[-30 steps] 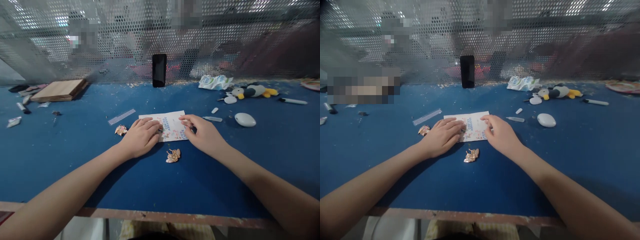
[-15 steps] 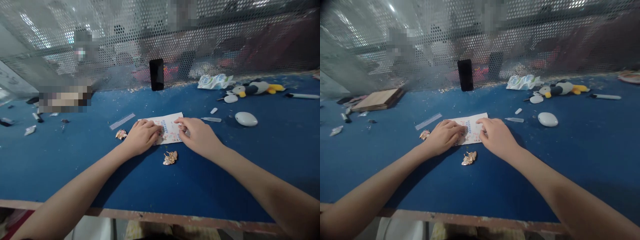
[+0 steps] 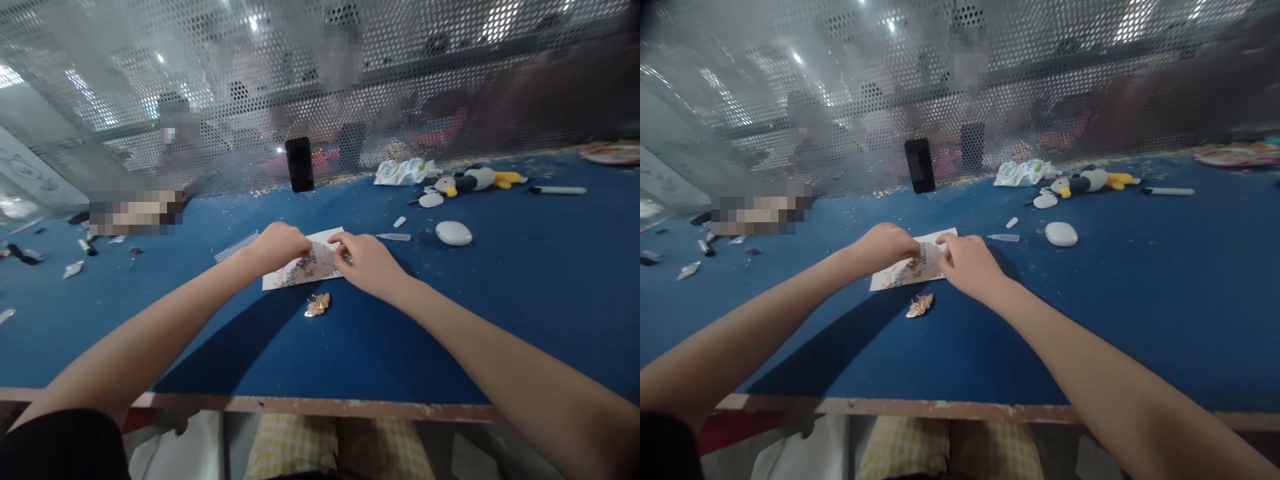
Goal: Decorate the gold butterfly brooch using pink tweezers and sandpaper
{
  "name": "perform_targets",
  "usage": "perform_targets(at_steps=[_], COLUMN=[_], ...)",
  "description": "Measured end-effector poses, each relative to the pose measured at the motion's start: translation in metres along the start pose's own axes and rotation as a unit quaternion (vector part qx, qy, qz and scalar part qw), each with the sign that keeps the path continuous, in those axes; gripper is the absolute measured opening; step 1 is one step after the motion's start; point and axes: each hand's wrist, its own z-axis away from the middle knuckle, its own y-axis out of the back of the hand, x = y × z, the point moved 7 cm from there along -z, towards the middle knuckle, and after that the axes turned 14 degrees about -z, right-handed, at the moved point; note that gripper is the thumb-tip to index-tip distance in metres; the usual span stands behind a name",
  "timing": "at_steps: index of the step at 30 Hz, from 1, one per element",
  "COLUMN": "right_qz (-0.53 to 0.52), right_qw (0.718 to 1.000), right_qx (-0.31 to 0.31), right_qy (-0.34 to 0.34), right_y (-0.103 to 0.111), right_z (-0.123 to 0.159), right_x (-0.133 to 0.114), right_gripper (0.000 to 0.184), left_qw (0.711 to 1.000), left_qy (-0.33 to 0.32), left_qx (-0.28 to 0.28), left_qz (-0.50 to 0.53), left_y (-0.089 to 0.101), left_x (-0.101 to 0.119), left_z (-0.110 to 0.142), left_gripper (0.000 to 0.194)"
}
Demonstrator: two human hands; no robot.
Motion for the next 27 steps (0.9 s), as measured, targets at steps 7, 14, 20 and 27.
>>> perform_targets(at_steps=[7, 14, 20, 27], right_qz=[-0.005, -0.006, 0.02, 0.018], right_qw=[1.0, 1.0, 0.999, 0.998], right_qx=[0.001, -0.005, -0.016, -0.019], right_qy=[0.001, 0.007, 0.036, 0.058], right_y=[0.001, 0.002, -0.002, -0.008], right_z=[-0.002, -0.002, -0.002, -0.005], right_x=[0.0, 0.002, -0.002, -0.017], right_gripper=[0.035, 0.036, 0.032, 0.02], left_qw=[0.999, 0.988, 0.921, 0.793], left_qy=[-0.015, 0.034, 0.138, 0.186], left_qx=[-0.016, 0.015, 0.1, 0.178], left_qz=[0.035, 0.148, 0.351, 0.552], left_y=[0.004, -0.004, -0.001, -0.017], left_x=[0.007, -0.002, -0.01, 0.003], left_z=[0.0, 0.004, 0.038, 0.073], left_gripper=[0.024, 0.018, 0.013, 0.026])
